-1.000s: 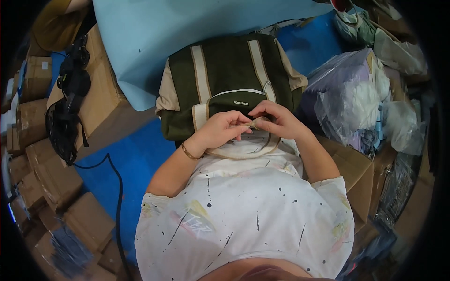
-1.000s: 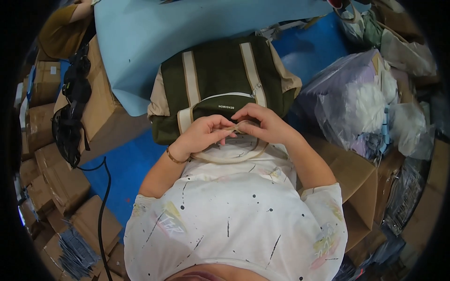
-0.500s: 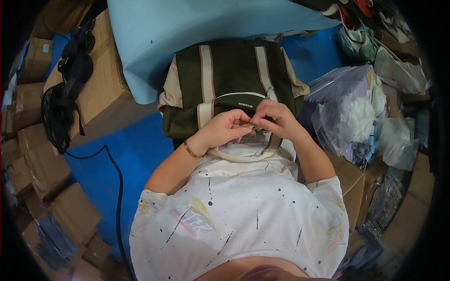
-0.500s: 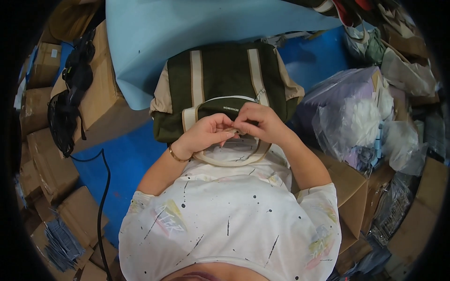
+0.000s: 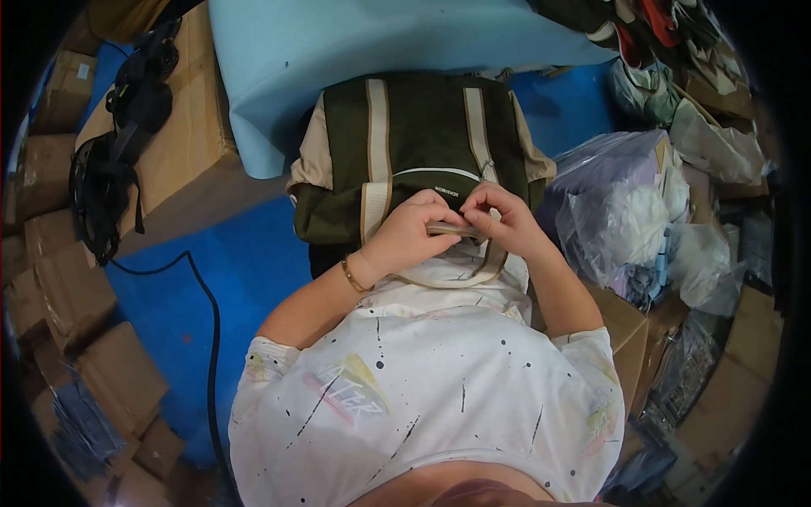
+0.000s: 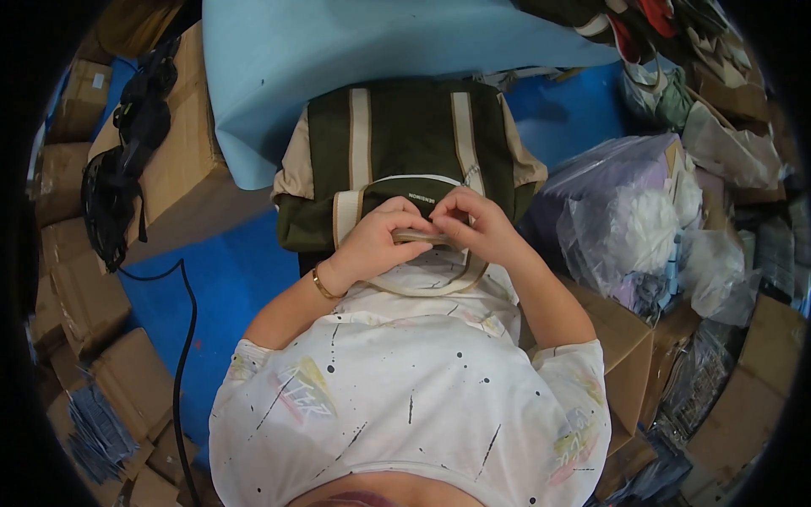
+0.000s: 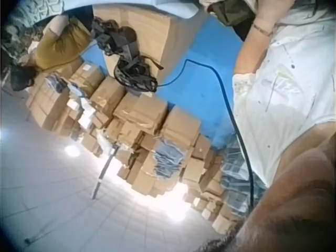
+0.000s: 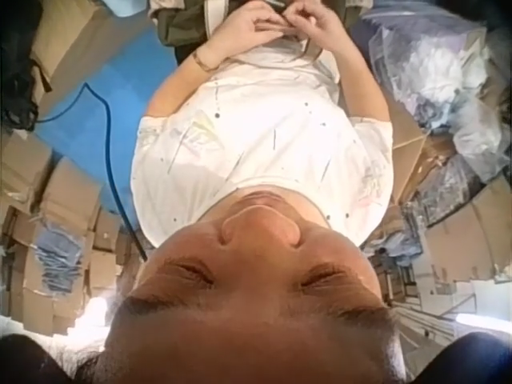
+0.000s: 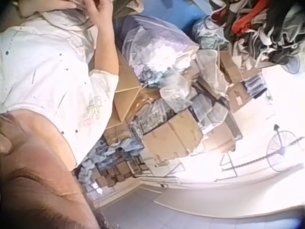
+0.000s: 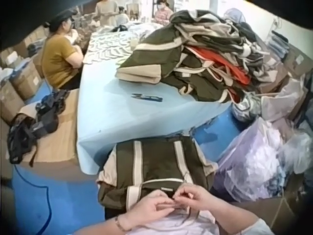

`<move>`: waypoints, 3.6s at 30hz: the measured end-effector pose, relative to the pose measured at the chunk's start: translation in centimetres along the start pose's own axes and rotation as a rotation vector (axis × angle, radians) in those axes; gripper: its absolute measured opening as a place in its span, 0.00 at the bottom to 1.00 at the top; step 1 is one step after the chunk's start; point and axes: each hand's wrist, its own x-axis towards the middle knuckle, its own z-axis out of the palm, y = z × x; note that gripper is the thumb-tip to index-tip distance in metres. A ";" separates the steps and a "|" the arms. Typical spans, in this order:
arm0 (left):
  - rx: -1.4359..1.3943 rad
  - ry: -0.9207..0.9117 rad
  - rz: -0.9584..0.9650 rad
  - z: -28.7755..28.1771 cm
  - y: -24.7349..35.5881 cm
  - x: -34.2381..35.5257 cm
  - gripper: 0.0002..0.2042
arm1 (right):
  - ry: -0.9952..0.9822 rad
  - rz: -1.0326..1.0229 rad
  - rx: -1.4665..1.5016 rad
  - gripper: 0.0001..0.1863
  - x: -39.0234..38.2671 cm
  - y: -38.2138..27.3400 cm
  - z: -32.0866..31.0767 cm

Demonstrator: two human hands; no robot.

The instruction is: Trimming loose threads and inspecting canvas bags in a textile workshop.

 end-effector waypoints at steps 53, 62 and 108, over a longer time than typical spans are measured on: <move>-0.536 0.013 -0.409 0.7 0.2 1.1 0.04 | 0.408 0.004 -0.936 0.20 -8.1 -4.6 4.4; -0.562 0.011 -0.433 0.8 0.3 1.1 0.04 | 0.397 -0.053 -1.040 0.17 -7.9 -4.2 4.1; 0.484 0.772 0.016 -10.5 -1.9 -4.5 0.05 | 0.482 -0.610 -0.958 0.27 27.2 -8.5 -4.4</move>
